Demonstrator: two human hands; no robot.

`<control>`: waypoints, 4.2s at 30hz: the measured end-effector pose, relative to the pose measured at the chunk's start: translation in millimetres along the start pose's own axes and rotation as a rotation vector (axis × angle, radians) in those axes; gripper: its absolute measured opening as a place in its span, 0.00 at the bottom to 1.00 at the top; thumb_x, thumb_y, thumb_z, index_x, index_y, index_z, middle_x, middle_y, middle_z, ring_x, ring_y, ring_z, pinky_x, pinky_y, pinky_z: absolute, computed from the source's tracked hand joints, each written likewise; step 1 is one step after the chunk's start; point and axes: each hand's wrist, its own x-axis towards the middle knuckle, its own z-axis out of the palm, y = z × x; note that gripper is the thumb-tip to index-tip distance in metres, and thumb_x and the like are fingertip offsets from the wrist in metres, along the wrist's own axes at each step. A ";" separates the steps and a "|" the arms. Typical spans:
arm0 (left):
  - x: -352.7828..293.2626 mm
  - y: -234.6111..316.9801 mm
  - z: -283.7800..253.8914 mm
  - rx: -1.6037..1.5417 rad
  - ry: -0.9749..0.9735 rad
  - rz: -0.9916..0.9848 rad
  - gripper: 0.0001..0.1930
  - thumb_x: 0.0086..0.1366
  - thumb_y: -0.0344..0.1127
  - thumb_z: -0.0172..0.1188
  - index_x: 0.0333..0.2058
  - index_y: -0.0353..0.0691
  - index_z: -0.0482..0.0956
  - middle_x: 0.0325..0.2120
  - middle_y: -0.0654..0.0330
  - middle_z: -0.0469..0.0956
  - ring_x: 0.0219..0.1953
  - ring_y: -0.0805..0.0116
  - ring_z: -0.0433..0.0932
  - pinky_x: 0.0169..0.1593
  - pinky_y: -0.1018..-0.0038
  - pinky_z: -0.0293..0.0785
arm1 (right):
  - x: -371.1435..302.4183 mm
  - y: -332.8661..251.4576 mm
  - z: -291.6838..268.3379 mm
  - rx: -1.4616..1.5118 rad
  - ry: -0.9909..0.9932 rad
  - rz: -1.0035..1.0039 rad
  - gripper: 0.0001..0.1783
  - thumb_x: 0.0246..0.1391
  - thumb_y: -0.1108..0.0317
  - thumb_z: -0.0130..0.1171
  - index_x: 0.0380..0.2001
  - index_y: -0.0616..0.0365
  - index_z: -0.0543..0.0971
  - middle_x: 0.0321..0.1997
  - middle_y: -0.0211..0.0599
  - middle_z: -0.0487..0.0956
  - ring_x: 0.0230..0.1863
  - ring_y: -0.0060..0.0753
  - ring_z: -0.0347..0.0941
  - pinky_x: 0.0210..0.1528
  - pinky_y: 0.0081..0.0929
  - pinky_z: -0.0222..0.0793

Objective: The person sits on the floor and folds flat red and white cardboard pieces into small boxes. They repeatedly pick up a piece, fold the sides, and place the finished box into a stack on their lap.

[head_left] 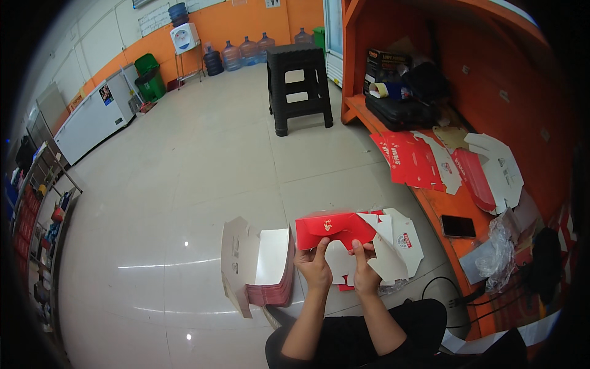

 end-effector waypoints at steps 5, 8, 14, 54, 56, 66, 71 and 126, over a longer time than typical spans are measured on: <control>-7.3 3.9 13.7 -0.022 -0.009 -0.013 0.13 0.55 0.20 0.60 0.41 0.33 0.75 0.36 0.58 0.78 0.38 0.70 0.77 0.43 0.76 0.74 | -0.6 -0.8 4.1 0.136 -0.013 0.059 0.09 0.50 0.76 0.61 0.31 0.58 0.70 0.26 0.31 0.73 0.25 0.24 0.72 0.31 0.20 0.70; -15.0 -0.7 20.1 -0.194 -0.014 -0.126 0.13 0.55 0.20 0.60 0.41 0.33 0.74 0.35 0.58 0.78 0.36 0.71 0.77 0.41 0.76 0.74 | 1.1 -8.4 15.4 0.378 -0.003 0.169 0.11 0.49 0.75 0.61 0.34 0.60 0.70 0.26 0.30 0.73 0.26 0.22 0.72 0.31 0.20 0.70; -14.3 -12.6 0.8 -0.331 -0.128 -0.421 0.17 0.60 0.32 0.59 0.47 0.40 0.69 0.42 0.59 0.74 0.40 0.71 0.74 0.45 0.71 0.70 | 20.6 14.0 10.2 0.609 -0.244 0.421 0.11 0.52 0.67 0.60 0.39 0.54 0.73 0.30 0.24 0.72 0.26 0.18 0.67 0.28 0.13 0.64; -69.9 -140.1 -68.5 1.600 -1.201 0.213 0.07 0.54 0.40 0.58 0.29 0.47 0.78 0.29 0.63 0.75 0.36 0.66 0.75 0.36 0.63 0.66 | -65.2 163.4 98.4 -1.181 -1.548 -0.427 0.11 0.53 0.63 0.46 0.35 0.49 0.77 0.27 0.35 0.79 0.33 0.37 0.75 0.46 0.43 0.49; -70.6 -141.6 -70.5 1.614 -1.205 0.222 0.07 0.53 0.40 0.58 0.29 0.47 0.78 0.29 0.63 0.75 0.36 0.66 0.75 0.36 0.63 0.65 | -69.7 161.0 97.1 -1.161 -1.601 -0.338 0.12 0.54 0.63 0.46 0.37 0.49 0.77 0.30 0.36 0.79 0.36 0.37 0.75 0.48 0.44 0.49; -70.0 -162.1 -77.1 1.210 -1.033 -0.154 0.07 0.55 0.36 0.55 0.30 0.44 0.80 0.29 0.56 0.77 0.35 0.55 0.77 0.42 0.59 0.72 | -11.1 97.1 -11.2 -0.904 -1.410 -0.229 0.36 0.49 0.41 0.53 0.59 0.43 0.63 0.64 0.39 0.59 0.69 0.47 0.42 0.63 0.62 0.23; -52.0 -137.2 -57.2 1.363 -1.216 -0.242 0.12 0.54 0.43 0.58 0.30 0.41 0.80 0.26 0.50 0.78 0.31 0.50 0.77 0.37 0.61 0.74 | 82.6 42.5 -145.8 -1.386 -1.225 0.005 0.55 0.17 0.38 0.72 0.57 0.39 0.66 0.65 0.44 0.56 0.69 0.54 0.36 0.62 0.63 0.22; -14.6 -68.9 -33.3 0.596 -0.861 -0.825 0.15 0.65 0.41 0.53 0.43 0.36 0.72 0.33 0.62 0.78 0.35 0.78 0.73 0.40 0.80 0.68 | 63.6 -21.1 -95.6 -1.027 -0.556 -0.808 0.05 0.34 0.69 0.66 0.21 0.50 0.82 0.37 0.35 0.75 0.42 0.36 0.69 0.46 0.30 0.61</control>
